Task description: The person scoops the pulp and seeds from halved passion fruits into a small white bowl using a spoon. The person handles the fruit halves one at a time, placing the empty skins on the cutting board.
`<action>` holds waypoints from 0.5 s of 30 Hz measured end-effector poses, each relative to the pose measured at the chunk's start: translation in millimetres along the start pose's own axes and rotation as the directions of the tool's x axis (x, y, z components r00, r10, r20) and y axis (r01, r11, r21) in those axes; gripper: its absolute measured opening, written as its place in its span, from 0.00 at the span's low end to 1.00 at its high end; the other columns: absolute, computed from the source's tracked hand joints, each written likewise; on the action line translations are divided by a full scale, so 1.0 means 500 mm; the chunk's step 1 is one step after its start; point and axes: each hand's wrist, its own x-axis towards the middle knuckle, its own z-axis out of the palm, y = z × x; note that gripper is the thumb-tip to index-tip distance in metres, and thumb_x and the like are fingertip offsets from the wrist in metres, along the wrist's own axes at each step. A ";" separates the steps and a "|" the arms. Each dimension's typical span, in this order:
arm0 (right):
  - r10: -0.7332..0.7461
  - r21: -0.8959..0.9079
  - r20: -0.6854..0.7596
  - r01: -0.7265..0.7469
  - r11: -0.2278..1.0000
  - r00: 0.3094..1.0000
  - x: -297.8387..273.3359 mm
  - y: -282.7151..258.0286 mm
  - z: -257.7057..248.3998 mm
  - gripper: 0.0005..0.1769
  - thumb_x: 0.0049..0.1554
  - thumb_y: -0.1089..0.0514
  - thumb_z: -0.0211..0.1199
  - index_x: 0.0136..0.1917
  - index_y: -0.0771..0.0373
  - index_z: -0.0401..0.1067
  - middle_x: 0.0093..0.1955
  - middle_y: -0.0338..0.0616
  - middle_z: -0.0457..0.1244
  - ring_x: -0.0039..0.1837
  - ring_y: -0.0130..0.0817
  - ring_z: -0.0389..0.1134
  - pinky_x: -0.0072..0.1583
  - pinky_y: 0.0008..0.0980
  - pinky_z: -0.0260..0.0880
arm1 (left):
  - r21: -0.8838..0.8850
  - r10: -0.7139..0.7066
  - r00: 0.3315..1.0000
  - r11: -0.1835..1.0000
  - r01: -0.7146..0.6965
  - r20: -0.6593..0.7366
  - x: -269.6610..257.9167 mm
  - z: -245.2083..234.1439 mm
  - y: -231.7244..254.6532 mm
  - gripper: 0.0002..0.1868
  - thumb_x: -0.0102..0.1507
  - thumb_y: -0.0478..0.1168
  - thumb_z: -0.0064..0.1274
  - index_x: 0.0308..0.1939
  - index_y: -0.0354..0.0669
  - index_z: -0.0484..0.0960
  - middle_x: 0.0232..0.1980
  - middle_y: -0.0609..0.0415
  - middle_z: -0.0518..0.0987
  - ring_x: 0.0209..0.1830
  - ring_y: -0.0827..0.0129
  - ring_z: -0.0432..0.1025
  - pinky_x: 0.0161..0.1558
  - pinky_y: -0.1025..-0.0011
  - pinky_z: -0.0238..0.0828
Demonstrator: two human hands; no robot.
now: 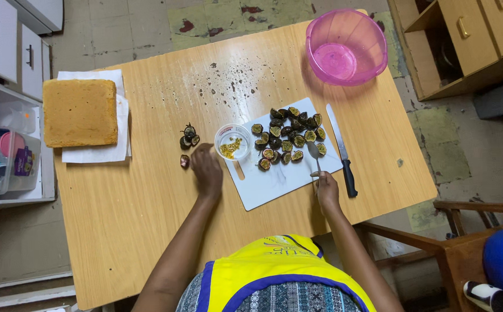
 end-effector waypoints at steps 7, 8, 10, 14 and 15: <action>0.025 0.137 -0.033 -0.020 0.990 0.999 0.029 0.004 -0.046 0.21 0.71 0.56 0.39 0.51 0.62 0.74 0.30 0.32 0.48 0.27 0.22 0.53 0.32 0.21 0.54 | -0.362 0.583 0.794 0.788 -0.499 0.175 0.010 0.256 0.163 0.18 0.71 0.45 0.50 0.63 0.45 0.73 0.52 0.49 0.75 0.62 0.53 0.70 0.63 0.56 0.66; 0.026 0.160 -0.026 -0.021 0.987 0.999 0.038 0.004 -0.054 0.21 0.71 0.56 0.39 0.51 0.62 0.74 0.30 0.32 0.47 0.27 0.21 0.51 0.32 0.20 0.53 | -0.373 0.664 0.704 0.738 -0.562 0.253 0.013 0.302 0.185 0.21 0.68 0.42 0.52 0.64 0.42 0.72 0.54 0.45 0.75 0.63 0.51 0.69 0.63 0.55 0.66; 0.033 0.181 -0.023 -0.028 0.983 0.999 0.043 -0.002 -0.075 0.21 0.71 0.57 0.39 0.51 0.63 0.74 0.30 0.31 0.46 0.27 0.20 0.50 0.31 0.18 0.51 | -0.397 0.731 0.597 0.682 -0.615 0.330 0.007 0.375 0.232 0.24 0.65 0.39 0.54 0.65 0.40 0.70 0.55 0.42 0.75 0.65 0.48 0.68 0.63 0.54 0.65; 0.044 0.196 -0.042 -0.035 0.980 0.998 0.058 -0.028 -0.107 0.21 0.71 0.56 0.40 0.49 0.62 0.75 0.29 0.32 0.47 0.27 0.21 0.50 0.32 0.20 0.53 | -0.205 0.827 0.466 0.539 -0.817 0.314 0.013 0.408 0.329 0.22 0.67 0.36 0.52 0.65 0.42 0.72 0.63 0.44 0.75 0.69 0.51 0.66 0.63 0.60 0.68; 0.044 0.200 -0.046 -0.034 0.979 0.998 0.059 -0.028 -0.112 0.21 0.71 0.56 0.40 0.49 0.62 0.74 0.29 0.33 0.47 0.28 0.22 0.50 0.32 0.21 0.53 | -0.088 0.838 0.447 0.494 -0.865 0.313 0.011 0.396 0.349 0.23 0.65 0.38 0.55 0.65 0.45 0.73 0.63 0.47 0.75 0.71 0.53 0.65 0.61 0.62 0.70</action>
